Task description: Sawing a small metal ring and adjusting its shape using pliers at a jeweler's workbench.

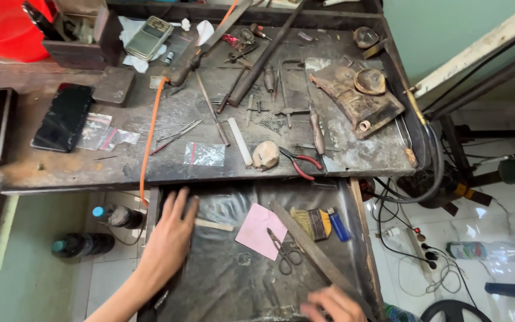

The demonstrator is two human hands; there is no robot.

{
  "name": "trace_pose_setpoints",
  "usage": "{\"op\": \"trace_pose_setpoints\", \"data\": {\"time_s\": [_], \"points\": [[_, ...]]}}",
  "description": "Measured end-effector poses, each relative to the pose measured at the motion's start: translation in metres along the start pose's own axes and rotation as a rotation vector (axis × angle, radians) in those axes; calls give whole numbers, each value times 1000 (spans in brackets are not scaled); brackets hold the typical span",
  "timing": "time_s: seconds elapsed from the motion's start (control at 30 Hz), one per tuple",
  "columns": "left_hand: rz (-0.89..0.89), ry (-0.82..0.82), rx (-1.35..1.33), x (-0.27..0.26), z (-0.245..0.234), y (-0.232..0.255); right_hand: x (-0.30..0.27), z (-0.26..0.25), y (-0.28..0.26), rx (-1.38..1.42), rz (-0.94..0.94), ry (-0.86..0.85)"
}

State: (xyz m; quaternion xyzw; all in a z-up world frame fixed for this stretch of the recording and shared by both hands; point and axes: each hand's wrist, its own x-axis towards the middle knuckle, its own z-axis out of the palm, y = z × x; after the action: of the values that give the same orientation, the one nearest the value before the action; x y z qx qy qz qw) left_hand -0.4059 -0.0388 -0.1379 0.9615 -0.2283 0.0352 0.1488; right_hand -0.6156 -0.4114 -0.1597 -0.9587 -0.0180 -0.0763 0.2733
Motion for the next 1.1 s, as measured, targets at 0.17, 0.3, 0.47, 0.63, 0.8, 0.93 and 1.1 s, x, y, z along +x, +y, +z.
{"op": "trace_pose_setpoints", "data": {"time_s": [0.17, 0.3, 0.47, 0.63, 0.8, 0.93, 1.1], "points": [[-68, -19, 2, 6, -12, 4, 101, 2, -44, -44, 63, -131], [-57, 40, -173, 2, -27, 12, 126, 29, -45, -177, 236, -401], [-12, 242, -335, -21, -29, 18, 132, 18, -48, -226, 214, -144], [104, 138, -64, -59, 18, 33, 126, 23, -58, -11, 117, -401], [293, -77, -264, -45, 17, 31, 152, 33, -73, -136, -11, -276], [277, 106, -165, -31, 10, 31, 160, 48, -64, -404, -151, -385], [112, 90, -188, -39, 26, 18, 165, 39, -31, -518, -3, -250]]}}
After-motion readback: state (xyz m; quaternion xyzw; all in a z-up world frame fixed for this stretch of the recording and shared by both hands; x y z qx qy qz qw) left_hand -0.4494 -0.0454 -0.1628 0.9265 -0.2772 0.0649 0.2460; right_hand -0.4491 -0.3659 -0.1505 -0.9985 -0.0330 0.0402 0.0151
